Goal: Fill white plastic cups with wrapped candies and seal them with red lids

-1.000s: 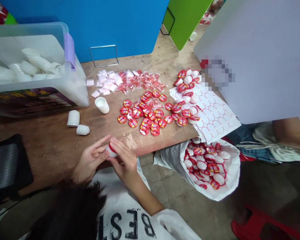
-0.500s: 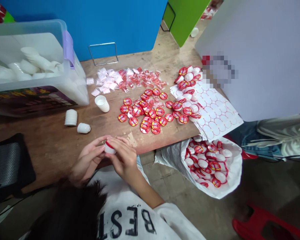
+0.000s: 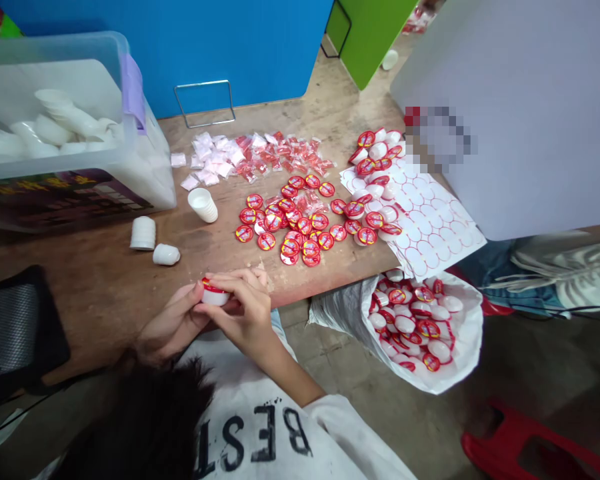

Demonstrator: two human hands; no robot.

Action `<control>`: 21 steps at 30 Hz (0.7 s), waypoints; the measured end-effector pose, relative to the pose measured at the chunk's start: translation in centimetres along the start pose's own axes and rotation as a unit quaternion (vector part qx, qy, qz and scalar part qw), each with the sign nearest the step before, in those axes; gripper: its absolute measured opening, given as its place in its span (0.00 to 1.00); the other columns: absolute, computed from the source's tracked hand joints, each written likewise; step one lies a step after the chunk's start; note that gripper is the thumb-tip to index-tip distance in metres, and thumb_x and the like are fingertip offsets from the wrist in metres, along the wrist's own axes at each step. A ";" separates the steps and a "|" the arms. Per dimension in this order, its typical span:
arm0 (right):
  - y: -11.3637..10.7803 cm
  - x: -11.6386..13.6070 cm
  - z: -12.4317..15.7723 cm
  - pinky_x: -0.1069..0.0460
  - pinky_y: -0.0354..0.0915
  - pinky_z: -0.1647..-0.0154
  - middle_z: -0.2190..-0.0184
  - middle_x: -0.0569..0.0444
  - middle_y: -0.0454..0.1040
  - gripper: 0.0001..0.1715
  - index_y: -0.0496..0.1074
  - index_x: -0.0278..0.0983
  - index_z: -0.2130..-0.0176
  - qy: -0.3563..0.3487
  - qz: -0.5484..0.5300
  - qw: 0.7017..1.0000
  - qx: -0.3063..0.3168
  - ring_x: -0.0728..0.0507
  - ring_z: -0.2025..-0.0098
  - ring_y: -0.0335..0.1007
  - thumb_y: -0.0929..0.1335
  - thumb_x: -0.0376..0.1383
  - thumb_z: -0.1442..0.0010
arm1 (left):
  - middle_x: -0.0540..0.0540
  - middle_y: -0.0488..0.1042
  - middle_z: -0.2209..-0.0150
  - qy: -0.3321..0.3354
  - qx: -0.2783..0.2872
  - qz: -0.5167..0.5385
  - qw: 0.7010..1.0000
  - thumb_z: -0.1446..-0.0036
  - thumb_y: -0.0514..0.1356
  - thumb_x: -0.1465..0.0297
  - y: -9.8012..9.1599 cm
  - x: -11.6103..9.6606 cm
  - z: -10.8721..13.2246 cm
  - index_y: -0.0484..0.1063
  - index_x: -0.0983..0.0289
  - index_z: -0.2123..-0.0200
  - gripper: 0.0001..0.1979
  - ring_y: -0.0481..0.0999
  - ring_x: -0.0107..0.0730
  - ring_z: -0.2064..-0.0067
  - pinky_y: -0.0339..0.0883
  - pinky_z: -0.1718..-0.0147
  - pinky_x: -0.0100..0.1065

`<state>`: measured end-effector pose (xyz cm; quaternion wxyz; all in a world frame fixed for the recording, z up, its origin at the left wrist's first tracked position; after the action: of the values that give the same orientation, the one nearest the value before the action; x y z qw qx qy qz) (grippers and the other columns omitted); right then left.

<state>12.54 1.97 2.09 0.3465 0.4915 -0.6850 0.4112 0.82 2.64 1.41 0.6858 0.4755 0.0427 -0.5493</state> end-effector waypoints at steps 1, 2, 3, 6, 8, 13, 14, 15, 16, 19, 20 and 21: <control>0.1 0.0 0.1 0.44 0.64 0.56 0.62 0.51 0.79 0.11 0.71 0.41 0.60 0.001 -0.002 1.000 -0.003 0.42 0.61 0.74 0.72 0.37 0.46 | 0.62 0.76 0.56 0.003 -0.004 0.005 1.000 0.45 0.61 0.59 -0.1 0.1 0.0 0.73 0.69 0.56 0.20 0.75 0.44 0.54 0.67 0.53 0.41; 0.2 -0.1 0.2 0.44 0.64 0.56 0.62 0.51 0.79 0.11 0.72 0.41 0.60 0.003 -0.003 1.000 -0.003 0.42 0.61 0.73 0.72 0.37 0.45 | 0.62 0.76 0.56 0.007 -0.008 0.005 1.000 0.45 0.61 0.59 -0.2 0.2 -0.1 0.73 0.68 0.56 0.20 0.75 0.43 0.54 0.67 0.53 0.40; 0.3 -0.1 0.2 0.44 0.64 0.56 0.61 0.52 0.79 0.10 0.72 0.42 0.60 0.006 -0.005 1.000 -0.002 0.42 0.61 0.73 0.71 0.38 0.45 | 0.61 0.76 0.56 0.011 -0.013 0.000 1.000 0.45 0.61 0.59 -0.2 0.3 -0.1 0.73 0.68 0.57 0.19 0.75 0.42 0.54 0.67 0.53 0.40; 0.2 -0.4 0.4 0.44 0.64 0.55 0.62 0.52 0.79 0.10 0.72 0.42 0.60 0.019 -0.013 1.000 0.001 0.42 0.60 0.73 0.71 0.37 0.44 | 0.61 0.76 0.57 0.004 -0.011 -0.032 0.999 0.45 0.60 0.58 -0.5 0.3 -0.2 0.74 0.67 0.57 0.19 0.75 0.42 0.55 0.68 0.54 0.38; 0.0 -0.7 0.4 0.45 0.64 0.54 0.62 0.52 0.78 0.10 0.72 0.41 0.60 0.025 -0.022 0.999 0.016 0.43 0.60 0.73 0.71 0.36 0.45 | 0.61 0.77 0.58 -0.009 0.000 -0.057 0.998 0.44 0.59 0.58 -0.8 0.2 -0.3 0.74 0.66 0.57 0.19 0.76 0.41 0.56 0.69 0.56 0.37; -0.5 -1.2 0.4 0.44 0.62 0.46 0.54 0.50 0.76 0.18 0.68 0.40 0.52 -0.002 -0.021 0.988 0.154 0.43 0.47 0.68 0.70 0.33 0.43 | 0.61 0.77 0.58 -0.003 -0.027 -0.135 0.991 0.46 0.61 0.57 -1.6 0.2 -0.8 0.74 0.67 0.55 0.21 0.76 0.41 0.57 0.69 0.64 0.33; -0.7 -1.3 0.5 0.44 0.62 0.45 0.52 0.50 0.75 0.20 0.66 0.40 0.50 -0.012 -0.013 0.985 0.173 0.43 0.46 0.67 0.69 0.33 0.42 | 0.61 0.77 0.57 0.008 -0.037 -0.153 0.987 0.47 0.61 0.56 -1.6 0.1 -0.9 0.74 0.67 0.56 0.22 0.76 0.42 0.57 0.69 0.63 0.33; -1.0 -1.5 0.5 0.45 0.62 0.45 0.51 0.50 0.74 0.22 0.65 0.41 0.48 -0.017 -0.007 0.984 0.179 0.43 0.46 0.67 0.68 0.32 0.42 | 0.62 0.77 0.57 0.023 -0.043 -0.175 0.983 0.47 0.61 0.55 -1.7 0.1 -1.0 0.74 0.68 0.56 0.23 0.76 0.43 0.56 0.69 0.62 0.34; -1.6 -1.9 0.6 0.45 0.63 0.45 0.51 0.50 0.74 0.23 0.64 0.41 0.47 -0.016 0.000 0.985 0.171 0.44 0.47 0.68 0.68 0.32 0.41 | 0.62 0.76 0.55 0.035 -0.045 -0.198 0.979 0.46 0.60 0.55 -1.7 0.0 -1.1 0.74 0.69 0.56 0.24 0.75 0.43 0.54 0.68 0.59 0.35; -4.9 -4.5 0.5 0.47 0.67 0.49 0.53 0.49 0.75 0.22 0.67 0.40 0.48 0.023 0.058 0.997 0.054 0.43 0.51 0.71 0.69 0.33 0.43 | 0.64 0.73 0.49 0.071 -0.067 -0.273 0.957 0.45 0.59 0.55 -2.3 -0.8 -1.1 0.71 0.68 0.50 0.26 0.71 0.44 0.47 0.63 0.49 0.38; -6.7 -5.7 0.4 0.46 0.67 0.50 0.53 0.48 0.75 0.22 0.67 0.39 0.48 0.041 0.093 0.995 -0.008 0.42 0.52 0.71 0.69 0.33 0.43 | 0.64 0.71 0.47 0.096 -0.094 -0.302 0.944 0.44 0.58 0.55 -2.9 -1.3 -1.0 0.69 0.67 0.48 0.27 0.70 0.44 0.46 0.62 0.47 0.39; -8.6 -7.1 0.4 0.45 0.67 0.50 0.53 0.48 0.74 0.22 0.68 0.38 0.49 0.055 0.133 0.987 -0.072 0.41 0.52 0.71 0.69 0.33 0.44 | 0.63 0.69 0.45 0.129 -0.135 -0.338 0.922 0.44 0.58 0.56 -3.7 -1.9 -0.9 0.67 0.66 0.46 0.27 0.69 0.44 0.44 0.61 0.46 0.40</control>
<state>22.74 2.79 -2.38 0.3603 0.3462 -0.7521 0.4297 -2.45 4.82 -0.21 0.5056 0.4021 0.3626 -0.6717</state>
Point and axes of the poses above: each hand's wrist, its own z-axis away from the middle knuckle, its own y-axis out of the palm, x = y × z, the point moved 3 cm from there along -z, towards the middle knuckle
